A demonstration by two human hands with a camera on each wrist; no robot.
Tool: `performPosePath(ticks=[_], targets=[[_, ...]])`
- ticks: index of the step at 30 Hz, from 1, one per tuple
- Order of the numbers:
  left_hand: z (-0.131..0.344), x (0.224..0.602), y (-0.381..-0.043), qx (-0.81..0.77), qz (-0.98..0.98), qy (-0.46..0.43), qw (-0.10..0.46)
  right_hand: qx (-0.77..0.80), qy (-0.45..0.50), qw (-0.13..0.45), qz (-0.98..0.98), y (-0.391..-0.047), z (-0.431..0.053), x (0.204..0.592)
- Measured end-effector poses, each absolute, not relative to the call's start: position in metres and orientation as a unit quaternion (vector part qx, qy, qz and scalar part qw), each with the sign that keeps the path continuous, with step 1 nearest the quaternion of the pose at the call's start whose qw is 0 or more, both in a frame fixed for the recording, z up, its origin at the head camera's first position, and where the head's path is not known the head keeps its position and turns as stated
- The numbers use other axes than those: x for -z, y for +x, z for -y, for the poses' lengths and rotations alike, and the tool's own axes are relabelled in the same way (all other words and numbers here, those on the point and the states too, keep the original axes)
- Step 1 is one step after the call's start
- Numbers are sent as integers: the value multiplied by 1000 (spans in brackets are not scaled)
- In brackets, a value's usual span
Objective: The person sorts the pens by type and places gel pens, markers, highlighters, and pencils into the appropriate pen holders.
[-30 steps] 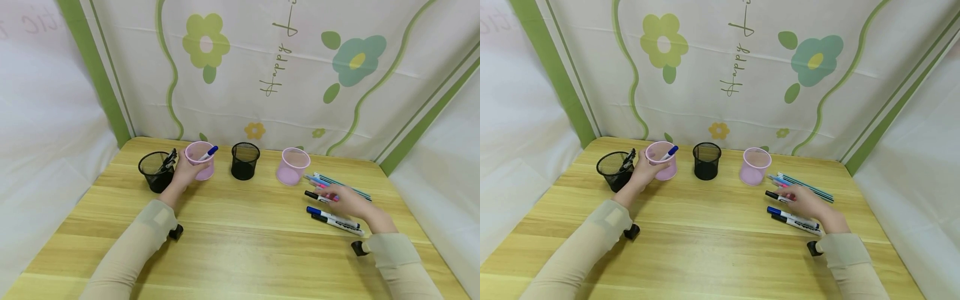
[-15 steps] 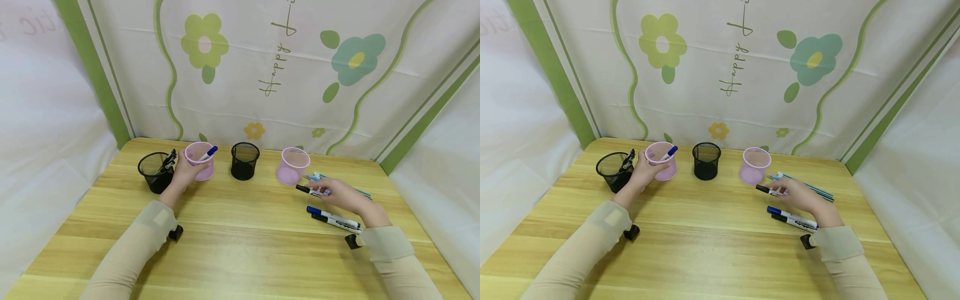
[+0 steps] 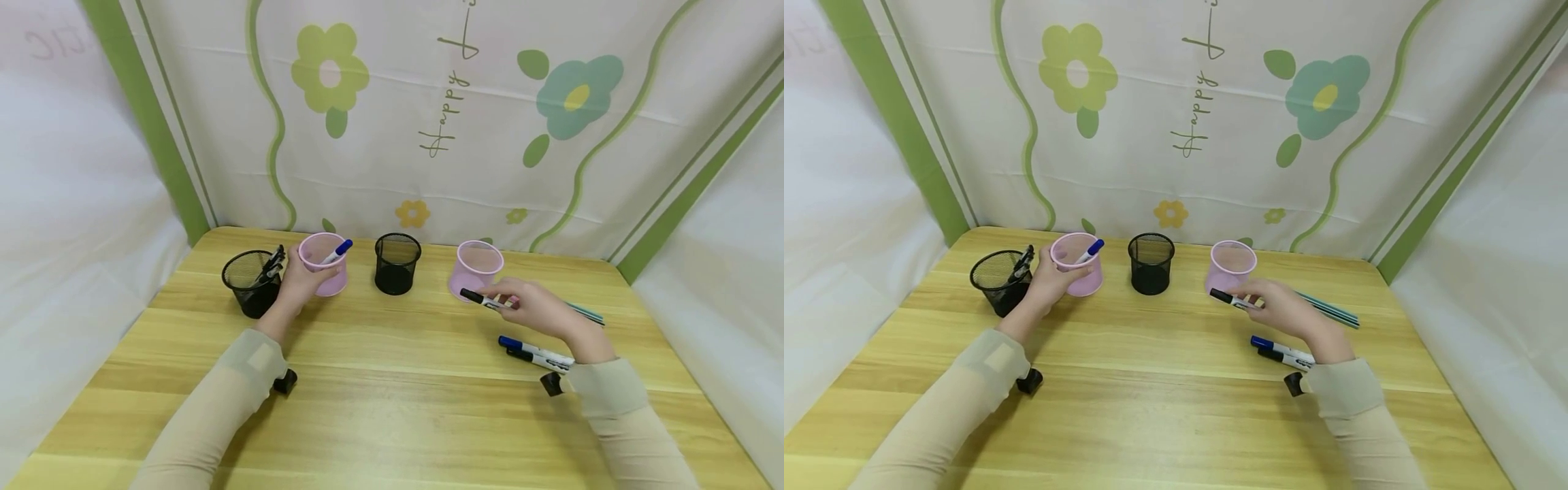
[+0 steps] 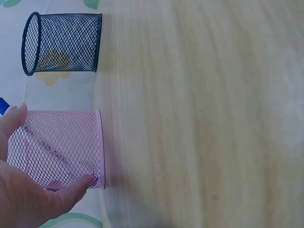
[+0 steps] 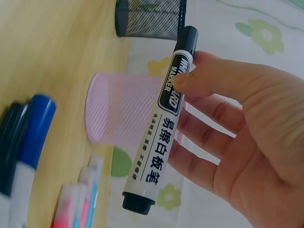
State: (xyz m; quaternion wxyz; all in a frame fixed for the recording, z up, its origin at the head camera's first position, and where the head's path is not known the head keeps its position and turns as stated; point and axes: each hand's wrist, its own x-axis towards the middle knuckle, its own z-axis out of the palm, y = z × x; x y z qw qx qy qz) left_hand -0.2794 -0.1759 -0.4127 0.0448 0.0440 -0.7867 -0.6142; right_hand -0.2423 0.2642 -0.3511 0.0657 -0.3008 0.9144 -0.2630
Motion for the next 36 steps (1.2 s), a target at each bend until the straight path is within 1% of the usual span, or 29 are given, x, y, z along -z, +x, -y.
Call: performPosePath(ticks=[7, 24, 29, 36], targets=[[175, 412, -279, 618, 784, 43, 42, 276, -308, 65, -908, -248, -244, 347], [178, 412, -279, 608, 792, 48, 38, 366, -357, 32, -858, -271, -185, 347], [180, 411, -280, 604, 794, 46, 42, 380, -360, 32, -852, -279, -167, 346], [177, 412, -279, 609, 791, 43, 43, 410, -338, 7, -847, -285, -144, 345]])
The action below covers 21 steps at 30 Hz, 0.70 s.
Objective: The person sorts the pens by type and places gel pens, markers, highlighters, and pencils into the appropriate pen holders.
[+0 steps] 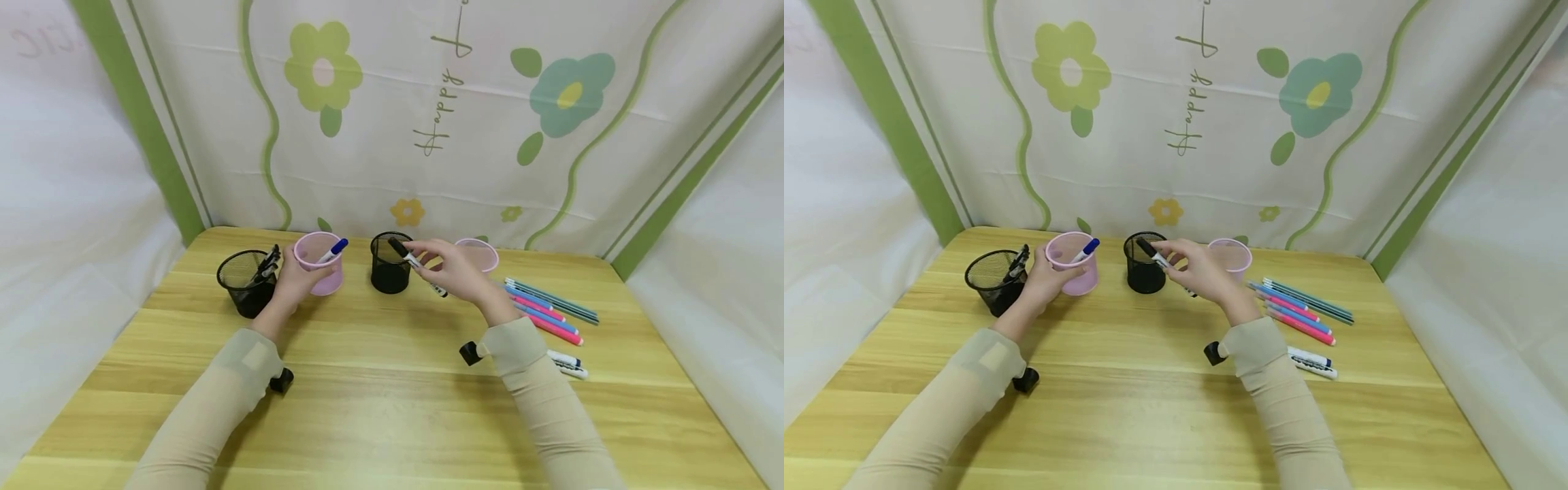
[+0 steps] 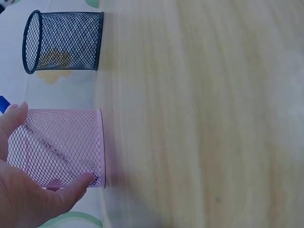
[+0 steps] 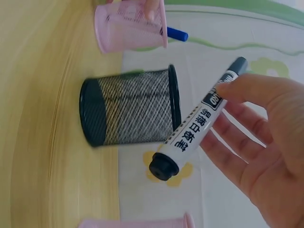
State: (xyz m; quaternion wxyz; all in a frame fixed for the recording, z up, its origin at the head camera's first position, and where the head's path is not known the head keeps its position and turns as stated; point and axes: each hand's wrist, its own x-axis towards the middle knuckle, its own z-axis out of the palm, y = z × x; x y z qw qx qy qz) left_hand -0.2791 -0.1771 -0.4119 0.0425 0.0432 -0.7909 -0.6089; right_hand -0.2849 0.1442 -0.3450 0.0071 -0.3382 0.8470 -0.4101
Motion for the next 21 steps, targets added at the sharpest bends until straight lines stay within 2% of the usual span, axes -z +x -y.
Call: performPosePath(ticks=[11, 21], targets=[[177, 413, -278, 606, 793, 50, 38, 443, -316, -43, -838, -295, -106, 340], [177, 414, -281, 604, 794, 46, 45, 530, -295, -44, -794, -300, -77, 340]])
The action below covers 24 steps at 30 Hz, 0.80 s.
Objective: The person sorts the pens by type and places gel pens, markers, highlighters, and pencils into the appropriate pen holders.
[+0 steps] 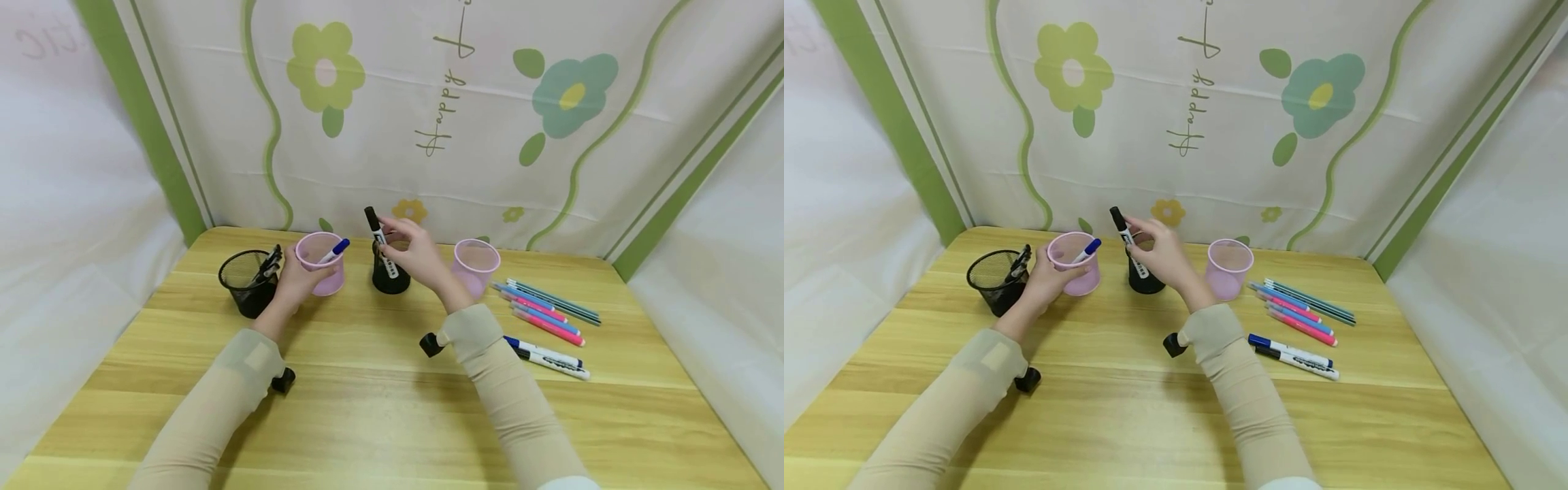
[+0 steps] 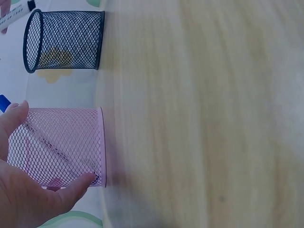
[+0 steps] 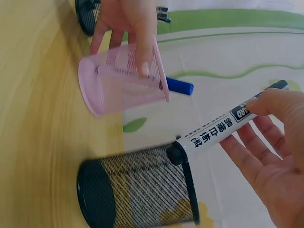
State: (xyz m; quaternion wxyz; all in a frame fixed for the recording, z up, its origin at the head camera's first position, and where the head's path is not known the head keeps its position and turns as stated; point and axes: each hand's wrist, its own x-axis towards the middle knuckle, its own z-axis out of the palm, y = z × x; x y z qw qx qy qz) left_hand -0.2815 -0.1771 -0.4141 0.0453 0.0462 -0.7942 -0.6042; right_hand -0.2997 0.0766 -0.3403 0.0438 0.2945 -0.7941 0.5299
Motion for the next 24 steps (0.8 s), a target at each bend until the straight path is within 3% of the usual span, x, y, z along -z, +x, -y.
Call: performPosePath(ticks=[18, 24], targets=[[176, 414, -281, 608, 790, 43, 56, -784, 178, 74, 590, -299, -21, 355], [177, 414, -282, 602, 795, 43, 57, -763, 167, 77, 619, -293, -9, 360]])
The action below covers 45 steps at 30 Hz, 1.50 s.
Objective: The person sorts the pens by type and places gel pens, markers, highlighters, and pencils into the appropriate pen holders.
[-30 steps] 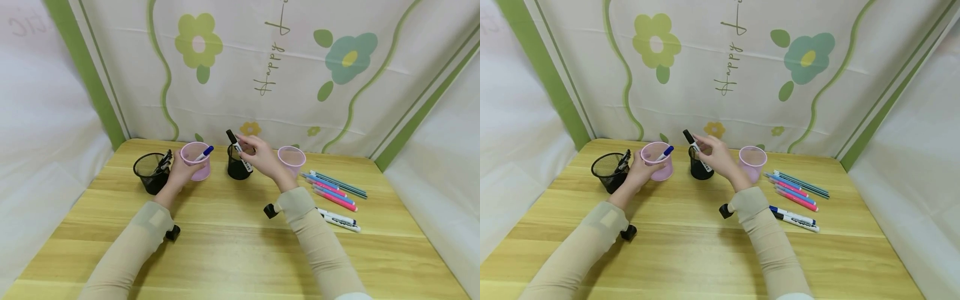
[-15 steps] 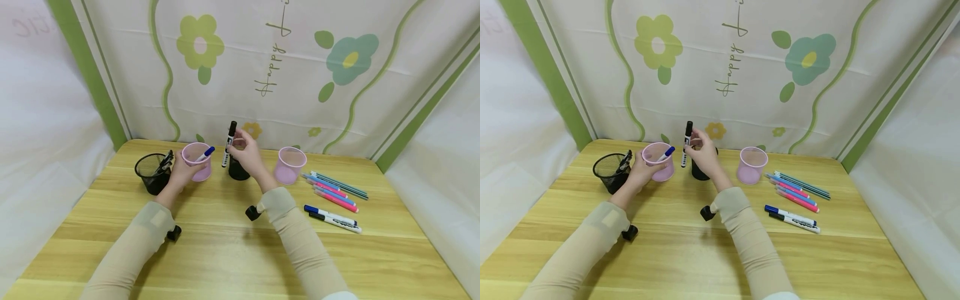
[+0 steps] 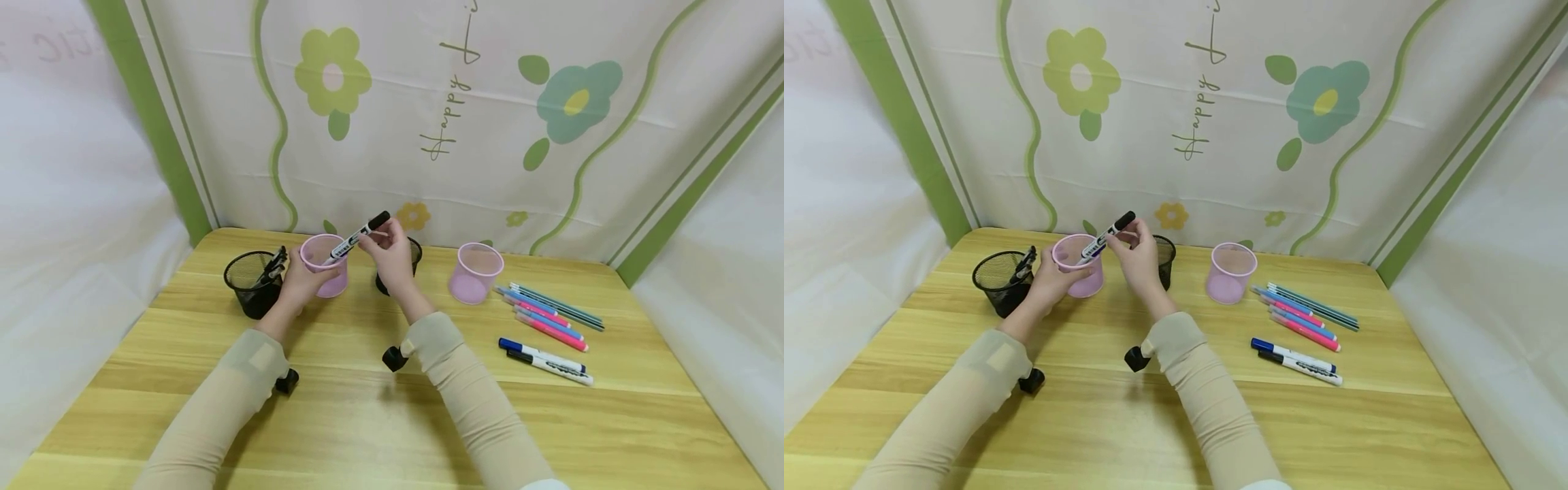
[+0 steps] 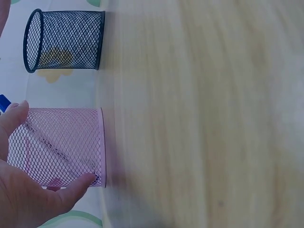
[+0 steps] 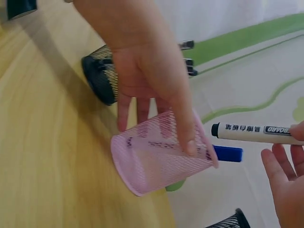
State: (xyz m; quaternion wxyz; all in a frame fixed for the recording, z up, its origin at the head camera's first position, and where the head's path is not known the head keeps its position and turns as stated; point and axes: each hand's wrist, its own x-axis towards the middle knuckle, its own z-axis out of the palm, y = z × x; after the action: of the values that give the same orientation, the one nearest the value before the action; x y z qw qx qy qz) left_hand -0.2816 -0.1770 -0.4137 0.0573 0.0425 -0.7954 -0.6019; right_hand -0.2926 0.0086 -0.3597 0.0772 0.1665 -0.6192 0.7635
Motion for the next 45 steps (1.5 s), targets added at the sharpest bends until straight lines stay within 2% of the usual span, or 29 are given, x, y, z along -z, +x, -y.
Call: performPosePath(ticks=[11, 21, 28, 45], targets=[[175, 413, -279, 613, 787, 41, 59, -676, 172, 42, 715, -290, -6, 376], [176, 412, -279, 602, 795, 41, 62, -644, 197, 66, 736, -291, -21, 374], [175, 412, -280, 602, 795, 42, 57, -619, 230, 74, 747, -293, -35, 369], [177, 412, -280, 603, 795, 42, 47, -518, 311, 32, 796, -279, -85, 344]])
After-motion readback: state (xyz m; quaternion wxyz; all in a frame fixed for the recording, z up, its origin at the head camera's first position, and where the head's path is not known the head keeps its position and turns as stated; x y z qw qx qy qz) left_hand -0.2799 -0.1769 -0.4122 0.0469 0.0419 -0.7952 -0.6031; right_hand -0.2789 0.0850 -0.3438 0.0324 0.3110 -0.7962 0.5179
